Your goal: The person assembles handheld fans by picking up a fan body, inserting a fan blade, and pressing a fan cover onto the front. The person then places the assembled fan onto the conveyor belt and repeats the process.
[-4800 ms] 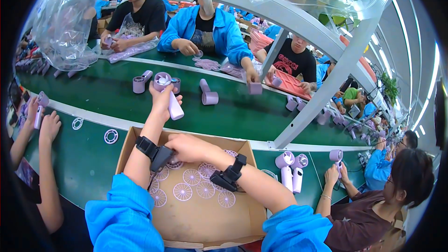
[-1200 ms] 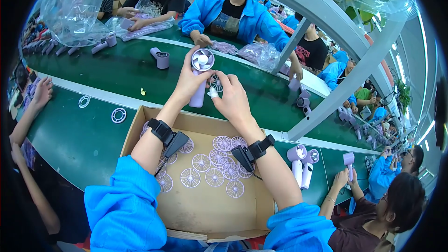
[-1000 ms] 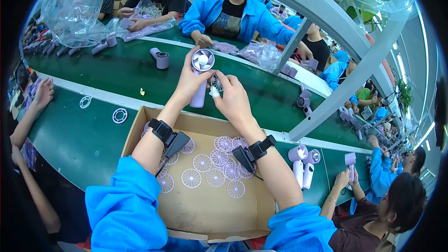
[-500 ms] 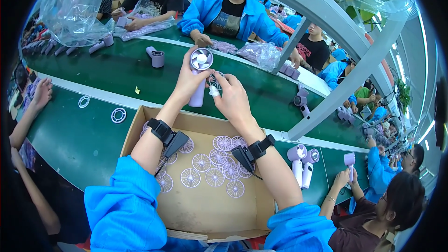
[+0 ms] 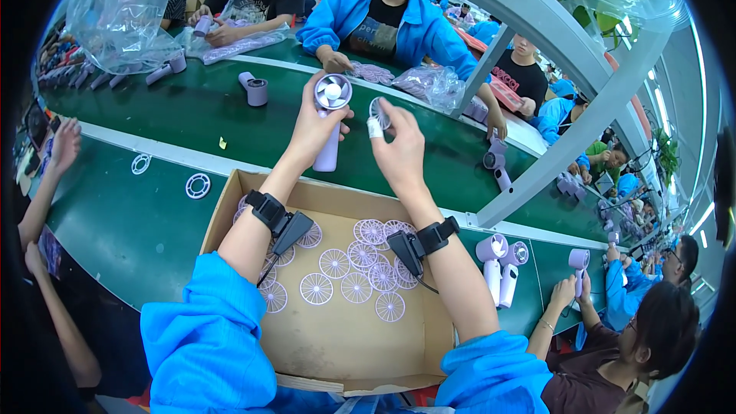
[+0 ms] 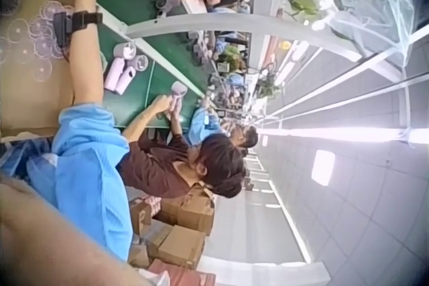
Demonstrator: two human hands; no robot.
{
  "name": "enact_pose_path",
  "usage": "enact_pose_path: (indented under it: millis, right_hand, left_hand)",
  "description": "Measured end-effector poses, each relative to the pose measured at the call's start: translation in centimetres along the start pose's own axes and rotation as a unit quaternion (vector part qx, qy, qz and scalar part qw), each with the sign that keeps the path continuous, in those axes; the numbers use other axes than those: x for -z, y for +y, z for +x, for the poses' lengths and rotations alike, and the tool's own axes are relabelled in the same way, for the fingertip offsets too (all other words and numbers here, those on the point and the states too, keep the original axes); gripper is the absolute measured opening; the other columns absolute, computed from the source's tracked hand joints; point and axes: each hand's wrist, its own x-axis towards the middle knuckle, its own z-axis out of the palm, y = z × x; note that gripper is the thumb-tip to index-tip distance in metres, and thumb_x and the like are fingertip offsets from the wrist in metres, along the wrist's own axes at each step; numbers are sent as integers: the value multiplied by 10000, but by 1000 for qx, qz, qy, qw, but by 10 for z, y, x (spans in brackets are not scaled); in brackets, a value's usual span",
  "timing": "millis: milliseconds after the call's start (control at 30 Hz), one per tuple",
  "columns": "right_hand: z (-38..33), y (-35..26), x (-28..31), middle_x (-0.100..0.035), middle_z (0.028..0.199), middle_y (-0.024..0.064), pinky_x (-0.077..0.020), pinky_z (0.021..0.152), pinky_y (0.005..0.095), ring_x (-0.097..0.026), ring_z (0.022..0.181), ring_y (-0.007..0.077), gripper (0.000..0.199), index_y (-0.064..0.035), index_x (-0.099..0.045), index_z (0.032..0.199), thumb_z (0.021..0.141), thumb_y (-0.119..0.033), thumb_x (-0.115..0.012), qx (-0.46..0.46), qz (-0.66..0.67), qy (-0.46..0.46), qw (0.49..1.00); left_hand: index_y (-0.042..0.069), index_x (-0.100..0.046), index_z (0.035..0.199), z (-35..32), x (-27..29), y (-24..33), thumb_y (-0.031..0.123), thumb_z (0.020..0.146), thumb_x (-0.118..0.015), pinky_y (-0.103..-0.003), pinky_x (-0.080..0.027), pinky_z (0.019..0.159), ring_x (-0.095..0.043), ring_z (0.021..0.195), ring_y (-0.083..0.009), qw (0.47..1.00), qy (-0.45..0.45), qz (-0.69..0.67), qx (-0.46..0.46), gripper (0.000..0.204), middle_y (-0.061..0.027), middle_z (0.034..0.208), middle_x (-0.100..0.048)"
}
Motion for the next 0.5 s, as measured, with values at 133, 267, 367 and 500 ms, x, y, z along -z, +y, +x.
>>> enact_pose_path:
  millis: [133,267,367,500]
  right_hand:
    - [1,-6,0,-587,1079,179,-501,809,381,-591,938,320,432,-46,-611,1164,735,-44,-664,94,-42,44,994]
    - [0,-12,0,-555,1138,192,-486,854,396,-552,1021,343,469,-61,-598,1183,720,-37,-668,173,-130,13,976]
    - [-2,-12,1,-532,1179,198,-476,879,408,-523,1072,357,498,-72,-587,1197,708,-34,-668,186,-159,-15,969]
    - [-3,-12,2,-523,1196,194,-475,887,412,-516,1081,354,522,-88,-579,1207,695,-26,-660,191,-168,-22,967]
  left_hand:
    - [211,-288,1418,-6,-5,-1,37,806,-627,-275,-506,535,-637,707,-148,974,-55,214,-56,722,-120,1044,-626]
    - [194,-292,1411,-8,-8,-11,22,768,-615,-320,-516,546,-663,639,-226,954,-98,271,-82,739,-176,958,-647]
    - [191,-290,1411,-7,-11,-13,17,765,-606,-329,-519,549,-669,650,-251,956,-96,267,-79,739,-185,937,-650]
    - [192,-286,1414,-8,-11,-7,13,770,-596,-330,-516,537,-666,641,-246,965,-70,241,-71,737,-185,926,-651]
